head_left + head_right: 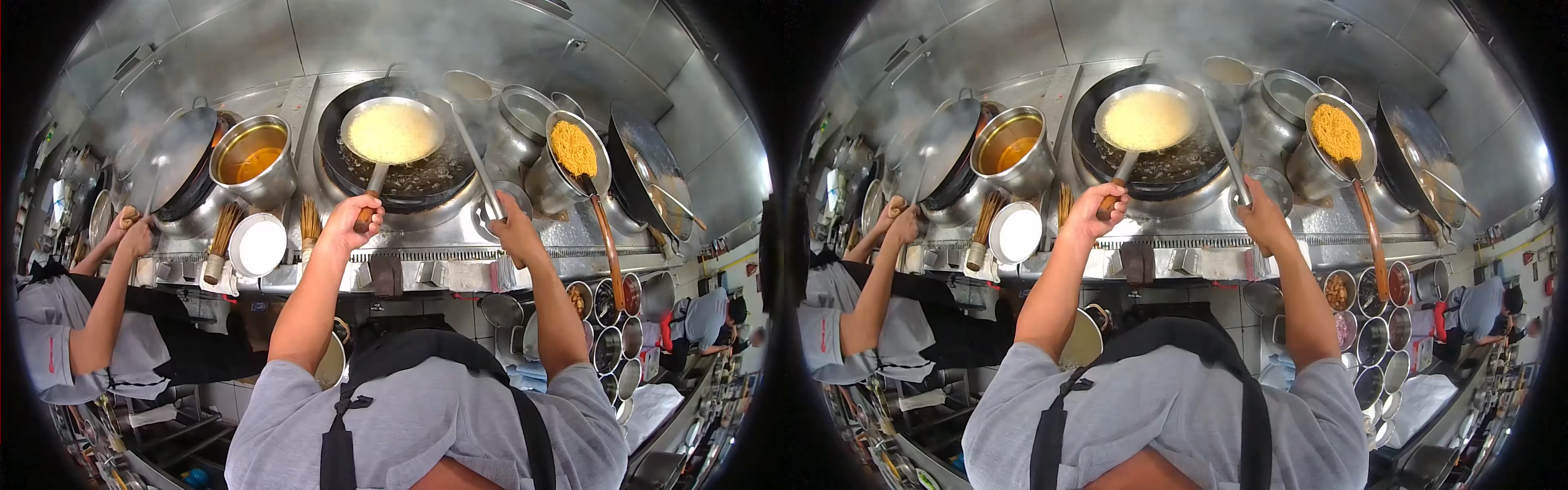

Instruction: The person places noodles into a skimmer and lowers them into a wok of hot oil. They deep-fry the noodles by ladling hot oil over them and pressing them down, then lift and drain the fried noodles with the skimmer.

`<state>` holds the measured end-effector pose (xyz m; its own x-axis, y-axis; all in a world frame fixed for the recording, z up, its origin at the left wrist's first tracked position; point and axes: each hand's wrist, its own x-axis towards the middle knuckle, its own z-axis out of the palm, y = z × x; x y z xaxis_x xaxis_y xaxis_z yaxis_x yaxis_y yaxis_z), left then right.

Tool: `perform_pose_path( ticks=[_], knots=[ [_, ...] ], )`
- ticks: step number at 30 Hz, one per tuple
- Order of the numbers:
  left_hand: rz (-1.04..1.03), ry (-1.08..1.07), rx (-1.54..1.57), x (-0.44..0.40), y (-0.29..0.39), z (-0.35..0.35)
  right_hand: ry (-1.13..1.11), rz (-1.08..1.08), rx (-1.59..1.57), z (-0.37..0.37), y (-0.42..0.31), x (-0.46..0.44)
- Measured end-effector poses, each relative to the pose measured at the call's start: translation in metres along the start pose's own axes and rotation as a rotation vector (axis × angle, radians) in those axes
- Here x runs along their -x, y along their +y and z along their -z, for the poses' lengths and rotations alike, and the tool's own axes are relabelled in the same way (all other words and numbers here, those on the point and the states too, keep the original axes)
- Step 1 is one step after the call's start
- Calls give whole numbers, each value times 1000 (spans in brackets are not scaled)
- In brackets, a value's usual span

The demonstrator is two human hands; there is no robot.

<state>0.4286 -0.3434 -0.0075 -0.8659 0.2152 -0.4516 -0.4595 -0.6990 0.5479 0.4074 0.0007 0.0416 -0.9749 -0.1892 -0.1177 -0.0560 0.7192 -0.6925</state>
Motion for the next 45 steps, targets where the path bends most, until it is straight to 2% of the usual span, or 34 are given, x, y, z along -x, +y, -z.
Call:
perform_pose_path(
  ticks=[4,6,9,12,16,18,20,21,23,25,26,27,29,30,33,35,37,39,42,45],
  knots=[
    [18,-38,26,0,2,2,46,154,129,3,-27,-6],
    [27,-37,32,-2,0,5,80,342,200,-2,-24,-28],
    [23,-34,25,-2,0,4,38,340,199,-11,-34,-40],
    [3,-18,35,-1,0,3,72,224,-59,-38,-20,-28],
    [8,-17,42,-2,0,5,286,90,-471,-79,12,43],
    [13,-11,33,-4,-1,6,278,-92,-551,-78,29,89],
    [17,-9,6,-4,-1,5,353,-103,-301,-69,69,124],
    [20,-9,-12,-3,0,3,450,16,-114,-66,95,136],
    [44,4,-50,-1,2,1,308,-178,-2,-40,124,161],
    [77,20,-56,-4,5,4,190,-302,156,-22,148,176],
    [90,3,-55,-4,6,5,196,-279,230,-20,162,180],
    [95,3,-60,-3,7,3,120,-386,365,-17,167,181],
    [105,6,-71,-1,8,2,254,-249,476,-17,172,183],
    [121,-10,-68,-2,9,3,288,-220,536,-10,150,176],
    [103,107,-170,3,9,-4,389,98,278,-50,140,149],
    [131,99,-182,1,12,0,73,-186,-167,-87,120,137],
    [117,44,-167,4,11,-3,-26,-232,-294,-163,184,108],
    [124,27,-121,4,11,-3,-41,-771,-548,-199,224,75],
    [135,41,-68,4,9,-5,49,-836,-540,-216,263,57],
    [151,61,-83,3,10,-5,-64,-979,-645,-250,320,37]
  ],
)
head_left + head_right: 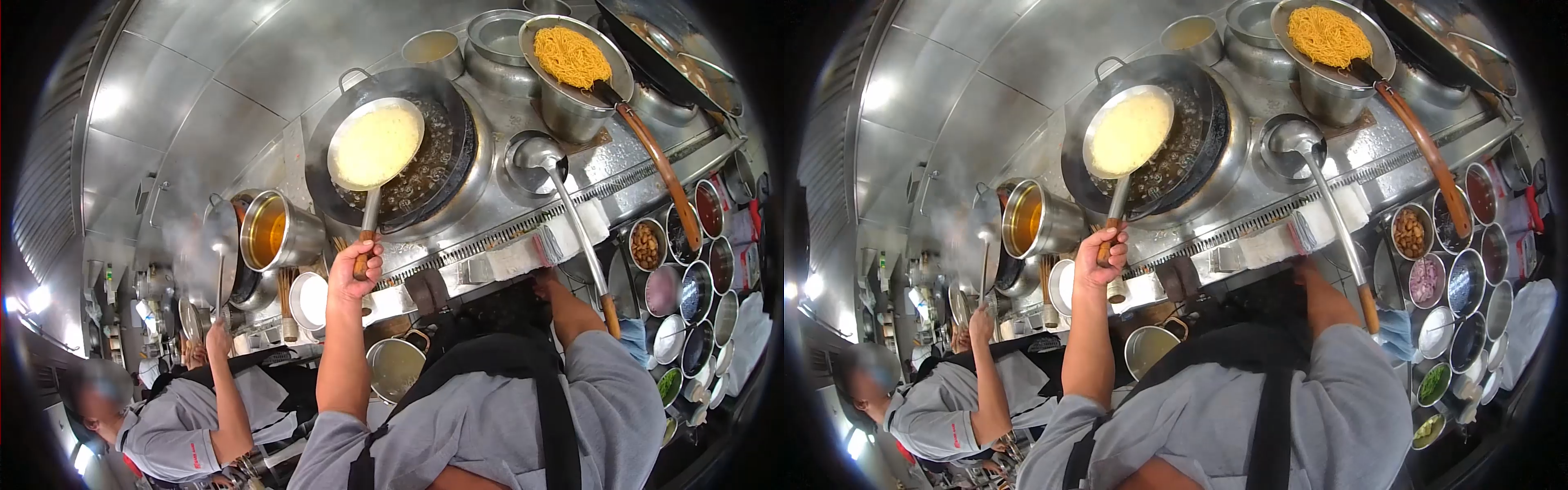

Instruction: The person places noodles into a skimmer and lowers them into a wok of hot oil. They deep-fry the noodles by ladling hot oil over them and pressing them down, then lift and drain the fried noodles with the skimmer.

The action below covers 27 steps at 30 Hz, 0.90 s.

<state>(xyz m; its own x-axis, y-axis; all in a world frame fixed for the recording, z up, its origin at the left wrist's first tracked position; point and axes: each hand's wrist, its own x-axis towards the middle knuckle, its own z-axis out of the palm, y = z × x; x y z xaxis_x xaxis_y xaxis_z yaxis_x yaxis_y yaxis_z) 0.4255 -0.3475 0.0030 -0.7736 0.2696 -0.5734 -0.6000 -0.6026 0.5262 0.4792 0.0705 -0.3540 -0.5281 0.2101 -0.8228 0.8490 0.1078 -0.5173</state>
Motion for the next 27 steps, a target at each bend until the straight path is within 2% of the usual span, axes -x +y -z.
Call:
perform_pose_path(
  ticks=[1,4,6,10,27],
  knots=[
    [-9,-7,10,0,-1,0,-67,-25,-47,2,12,-29],
    [-13,-2,10,0,-1,2,-245,170,905,11,-1,-41],
    [-18,5,-3,1,0,2,-267,214,1122,12,-11,-39],
    [-24,0,3,1,0,-2,-164,125,949,15,-22,-29],
    [-13,-8,19,0,-1,0,-41,87,685,17,-24,-4]
  ],
)
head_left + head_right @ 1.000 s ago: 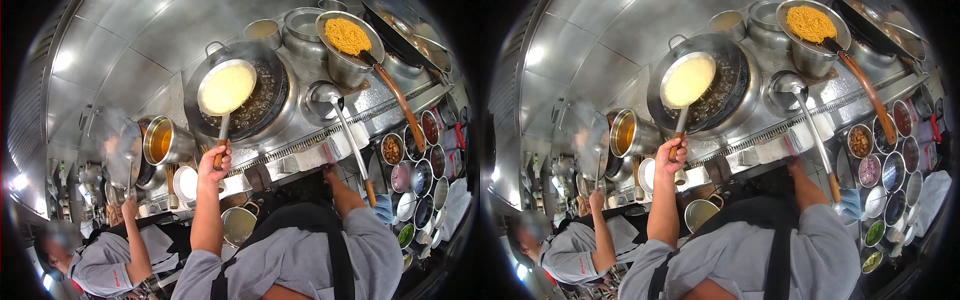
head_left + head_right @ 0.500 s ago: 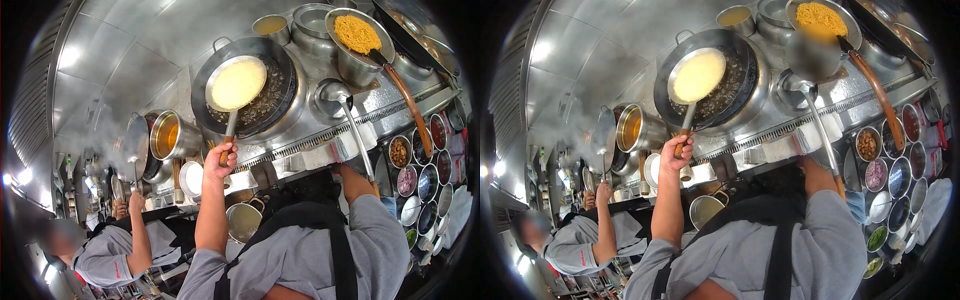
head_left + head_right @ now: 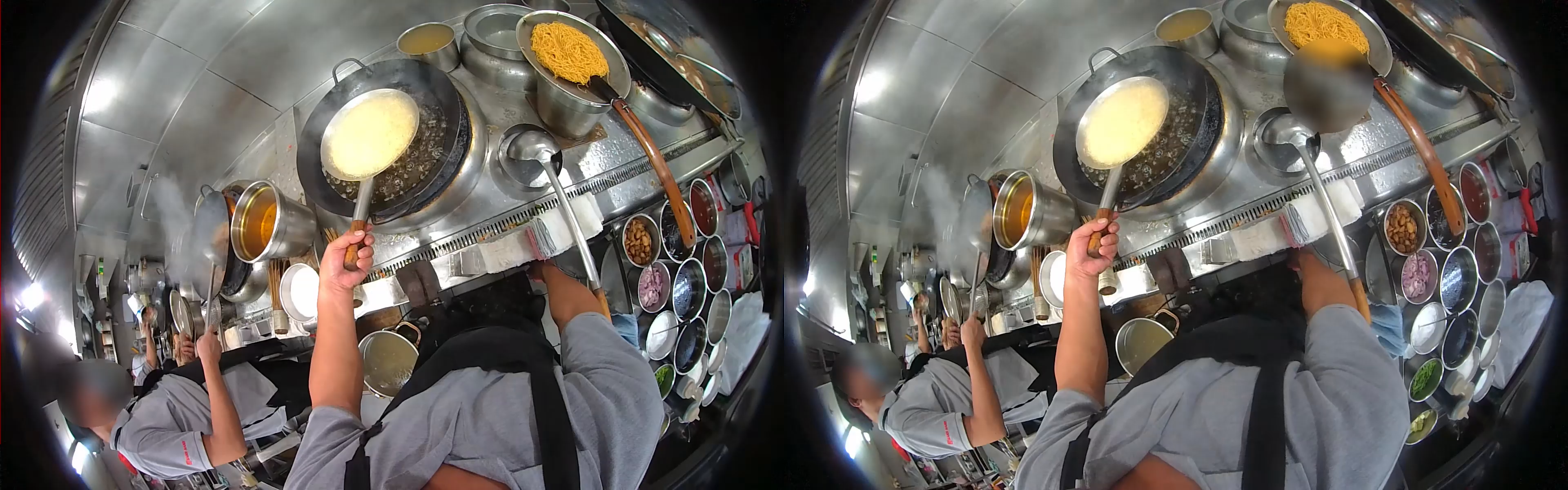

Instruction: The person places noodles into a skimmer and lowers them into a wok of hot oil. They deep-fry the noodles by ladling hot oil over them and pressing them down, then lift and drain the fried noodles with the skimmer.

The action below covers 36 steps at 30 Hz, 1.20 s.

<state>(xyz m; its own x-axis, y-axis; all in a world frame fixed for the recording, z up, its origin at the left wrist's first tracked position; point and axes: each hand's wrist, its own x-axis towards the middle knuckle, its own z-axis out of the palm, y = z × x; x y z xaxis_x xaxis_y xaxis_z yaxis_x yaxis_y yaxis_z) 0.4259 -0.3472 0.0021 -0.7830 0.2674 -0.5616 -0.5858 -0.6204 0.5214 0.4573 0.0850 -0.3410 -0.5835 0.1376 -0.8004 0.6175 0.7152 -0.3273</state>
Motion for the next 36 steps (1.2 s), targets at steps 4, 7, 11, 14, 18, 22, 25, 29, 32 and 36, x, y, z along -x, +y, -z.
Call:
perform_pose_path(
  ticks=[4,7,11,14,18,22,25,29,32,36],
  knots=[
    [-19,8,-14,1,-1,-3,137,-26,-335,-6,-5,27],
    [-12,3,0,-1,-1,0,138,-15,-715,-27,4,53],
    [-11,-14,4,-3,0,4,-200,-70,-826,-61,81,81],
    [-32,4,-9,-2,-1,3,-317,-41,-994,-59,157,92],
    [-52,11,-22,0,-2,2,-407,-58,-1432,28,167,183],
    [-71,15,-38,-2,-4,4,-365,386,-1496,100,119,253],
    [-76,14,-24,-2,-4,5,-105,445,-1044,131,75,278],
    [-78,-17,8,-5,-6,10,-94,533,-1177,124,11,337],
    [-97,-1,13,0,-6,5,-131,751,-1133,112,-17,352],
    [-100,-1,17,0,-8,5,129,740,-702,145,-112,348]
  ],
)
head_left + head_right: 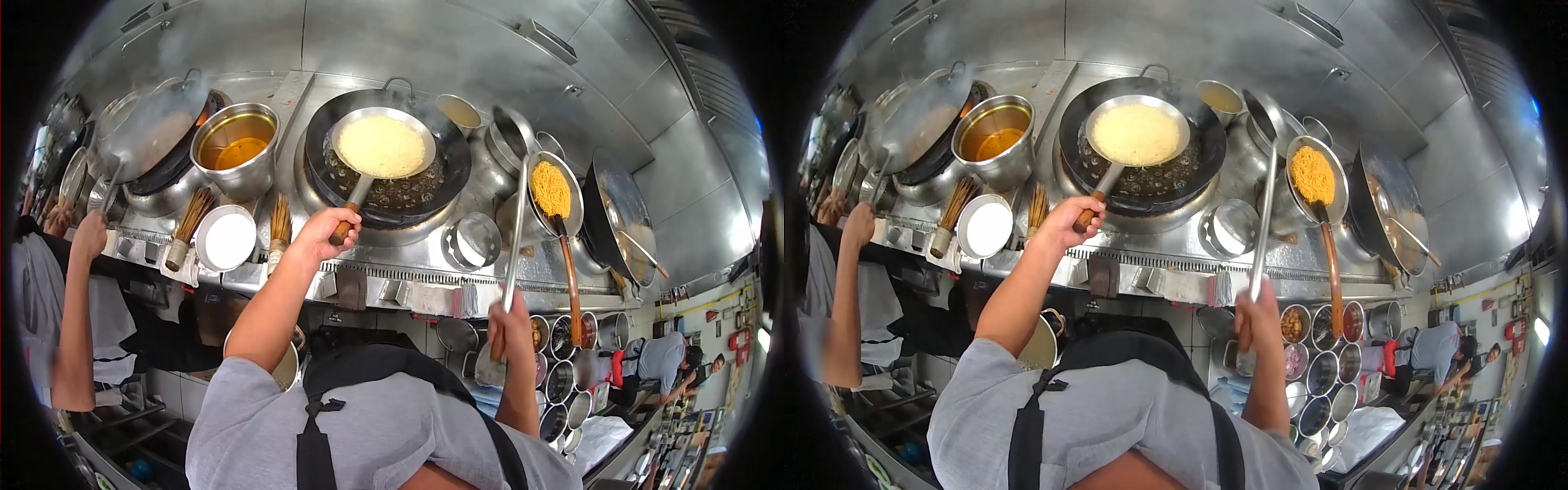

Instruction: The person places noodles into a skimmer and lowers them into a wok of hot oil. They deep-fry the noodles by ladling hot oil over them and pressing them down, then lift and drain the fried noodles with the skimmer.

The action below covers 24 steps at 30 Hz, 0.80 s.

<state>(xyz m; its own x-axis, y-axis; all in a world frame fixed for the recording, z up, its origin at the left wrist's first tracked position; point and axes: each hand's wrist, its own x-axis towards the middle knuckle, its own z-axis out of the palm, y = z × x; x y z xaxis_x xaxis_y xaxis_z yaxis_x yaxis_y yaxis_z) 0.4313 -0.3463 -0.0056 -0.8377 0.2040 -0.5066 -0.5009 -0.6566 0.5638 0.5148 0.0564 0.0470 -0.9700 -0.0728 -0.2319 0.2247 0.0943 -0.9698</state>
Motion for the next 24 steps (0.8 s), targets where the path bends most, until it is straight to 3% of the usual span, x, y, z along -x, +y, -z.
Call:
perform_pose_path(
  ticks=[1,3,7,13,14,24],
  knots=[
    [6,-1,4,1,-2,-1,25,3,180,-5,-15,-23],
    [2,0,6,4,2,-4,-42,160,246,-25,-44,-56],
    [-7,22,-10,4,2,-5,-202,172,590,-55,-109,-105],
    [-7,20,-16,1,1,-3,-278,421,1090,-101,-106,-161],
    [-3,11,-15,0,0,-2,-261,302,1114,-111,-103,-160],
    [-8,-1,-23,-2,-2,-1,-257,415,1160,-94,-74,-152]
  ],
)
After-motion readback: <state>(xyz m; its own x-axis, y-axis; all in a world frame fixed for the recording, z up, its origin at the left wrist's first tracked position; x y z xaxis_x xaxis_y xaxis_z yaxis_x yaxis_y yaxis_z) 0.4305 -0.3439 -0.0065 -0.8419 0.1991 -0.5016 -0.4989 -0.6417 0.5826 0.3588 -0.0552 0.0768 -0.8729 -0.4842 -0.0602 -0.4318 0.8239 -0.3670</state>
